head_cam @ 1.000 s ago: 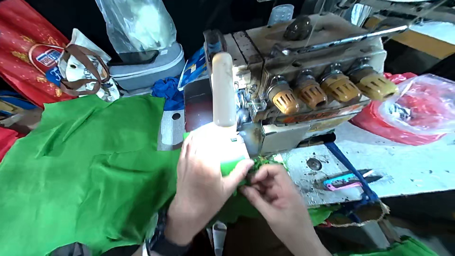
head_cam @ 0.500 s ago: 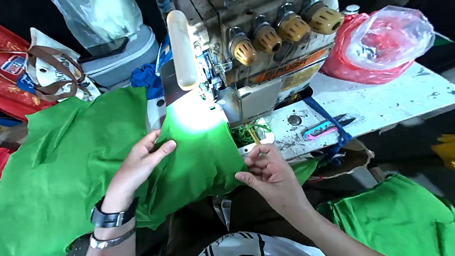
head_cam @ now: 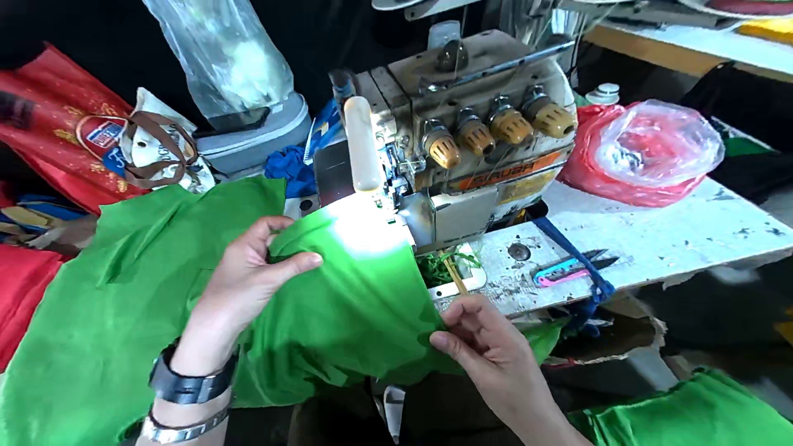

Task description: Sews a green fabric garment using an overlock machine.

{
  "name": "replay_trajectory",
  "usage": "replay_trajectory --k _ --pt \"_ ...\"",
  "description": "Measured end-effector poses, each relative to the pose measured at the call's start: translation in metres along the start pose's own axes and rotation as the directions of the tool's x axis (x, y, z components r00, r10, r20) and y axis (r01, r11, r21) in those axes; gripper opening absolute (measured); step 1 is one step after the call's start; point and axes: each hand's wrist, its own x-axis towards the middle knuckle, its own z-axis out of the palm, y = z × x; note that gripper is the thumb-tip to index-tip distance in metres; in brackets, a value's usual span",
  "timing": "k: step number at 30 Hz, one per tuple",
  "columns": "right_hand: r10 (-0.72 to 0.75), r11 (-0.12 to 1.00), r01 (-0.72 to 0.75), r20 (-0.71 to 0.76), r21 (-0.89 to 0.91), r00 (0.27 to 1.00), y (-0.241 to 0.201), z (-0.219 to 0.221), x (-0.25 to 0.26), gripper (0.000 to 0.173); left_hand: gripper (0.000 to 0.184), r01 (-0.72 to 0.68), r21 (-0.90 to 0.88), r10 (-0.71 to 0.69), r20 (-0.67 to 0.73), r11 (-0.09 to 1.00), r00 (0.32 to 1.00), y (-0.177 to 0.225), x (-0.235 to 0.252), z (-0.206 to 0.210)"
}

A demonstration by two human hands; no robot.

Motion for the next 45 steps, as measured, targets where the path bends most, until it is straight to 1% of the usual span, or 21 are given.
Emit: replay_trajectory --k 2,3,4,5,7,8,11,14,17,20,23,28,30,33,34,36,38,40,42,44,45 --pt "0.018 1.000 -0.019 0.002 0.010 1.000 0.010 0.000 0.001 0.015 0.048 0.022 0.247 0.011 -0.132 0.969 0.991 -0.002 0.000 0.011" --pt "0.021 1.000 -0.021 0.003 0.016 1.000 0.012 0.000 0.001 0.016 0.059 0.009 0.348 0.064 -0.198 0.938 0.978 -0.003 -0.001 0.019" --pt "0.023 0.999 -0.023 0.001 0.023 1.000 0.013 0.001 0.000 0.017 0.066 -0.044 0.440 0.172 -0.255 0.897 0.952 -0.003 -0.003 0.031" --pt "0.031 0.999 -0.031 -0.004 0.025 1.000 0.013 0.001 -0.001 0.018 0.065 -0.112 0.498 0.280 -0.277 0.860 0.919 -0.001 -0.007 0.047" --pt "0.060 0.998 -0.060 -0.007 0.027 0.998 0.011 0.003 -0.001 0.021 0.061 -0.231 0.570 0.421 -0.227 0.789 0.878 0.003 -0.014 0.086" --pt "0.079 0.997 -0.079 0.000 0.025 0.997 0.009 0.003 -0.001 0.022 0.063 -0.262 0.609 0.459 -0.190 0.748 0.868 0.002 -0.015 0.104" --pt "0.123 0.992 -0.123 0.024 -0.008 0.992 0.000 0.000 -0.002 0.023 0.079 -0.218 0.713 0.466 -0.170 0.666 0.868 -0.006 -0.008 0.134" --pt "0.130 0.991 -0.131 0.035 0.016 0.991 -0.003 -0.002 -0.002 0.026 0.084 -0.200 0.737 0.461 -0.167 0.645 0.871 0.001 -0.005 0.130" --pt "0.120 0.993 -0.120 0.038 0.006 0.992 -0.005 -0.001 0.006 0.026 0.086 -0.192 0.720 0.418 -0.148 0.667 0.896 0.009 0.002 0.122" --pt "0.055 0.998 -0.055 0.040 0.014 0.998 -0.002 0.001 0.018 0.023 0.089 -0.232 0.676 0.392 -0.092 0.700 0.916 0.006 0.015 0.110" --pt "-0.002 0.999 0.000 0.034 0.051 0.999 -0.004 0.006 0.026 0.022 0.088 -0.287 0.629 0.414 -0.062 0.723 0.908 0.003 0.026 0.099" --pt "-0.036 0.999 0.037 -0.026 0.034 0.999 0.007 0.012 0.030 0.020 0.092 -0.331 0.609 0.457 -0.058 0.721 0.888 -0.004 0.030 0.095" --pt "-0.018 1.000 0.019 -0.031 0.015 0.999 0.007 0.011 0.031 0.020 0.093 -0.358 0.505 0.463 -0.094 0.785 0.881 -0.006 0.029 0.091" --pt "0.110 0.994 -0.110 0.005 -0.019 0.994 -0.001 0.000 0.024 0.027 0.090 -0.337 0.251 0.374 -0.117 0.908 0.920 -0.017 0.016 0.072" --pt "0.152 0.988 -0.151 0.031 -0.016 0.988 -0.003 -0.005 0.021 0.030 0.090 -0.278 0.218 0.311 -0.137 0.936 0.940 -0.023 0.011 0.065" --pt "0.193 0.981 -0.192 0.051 -0.010 0.980 -0.006 -0.013 0.014 0.034 0.097 -0.068 0.232 0.108 -0.163 0.970 0.981 -0.035 0.000 0.050" --pt "0.202 0.979 -0.200 0.045 -0.043 0.978 -0.008 -0.018 0.004 0.034 0.104 0.105 0.271 -0.078 -0.109 0.957 0.991 -0.046 -0.010 0.036" --pt "0.184 0.978 -0.180 0.030 -0.109 0.982 -0.009 -0.021 -0.001 0.033 0.095 0.174 0.270 -0.177 -0.013 0.947 0.984 -0.048 -0.016 0.025" --pt "0.148 0.970 -0.141 0.021 -0.197 0.989 -0.007 -0.022 -0.006 0.033 0.064 0.160 0.271 -0.175 0.032 0.949 0.984 -0.043 -0.021 0.018" --pt "0.095 0.962 -0.093 -0.005 -0.255 0.995 -0.005 -0.021 -0.009 0.033 0.028 0.182 0.231 -0.183 -0.016 0.956 0.983 -0.031 -0.025 0.014" --pt "0.075 0.961 -0.080 -0.029 -0.266 0.997 -0.004 -0.020 -0.011 0.033 0.017 0.187 0.197 -0.182 -0.046 0.962 0.982 -0.029 -0.027 0.011"
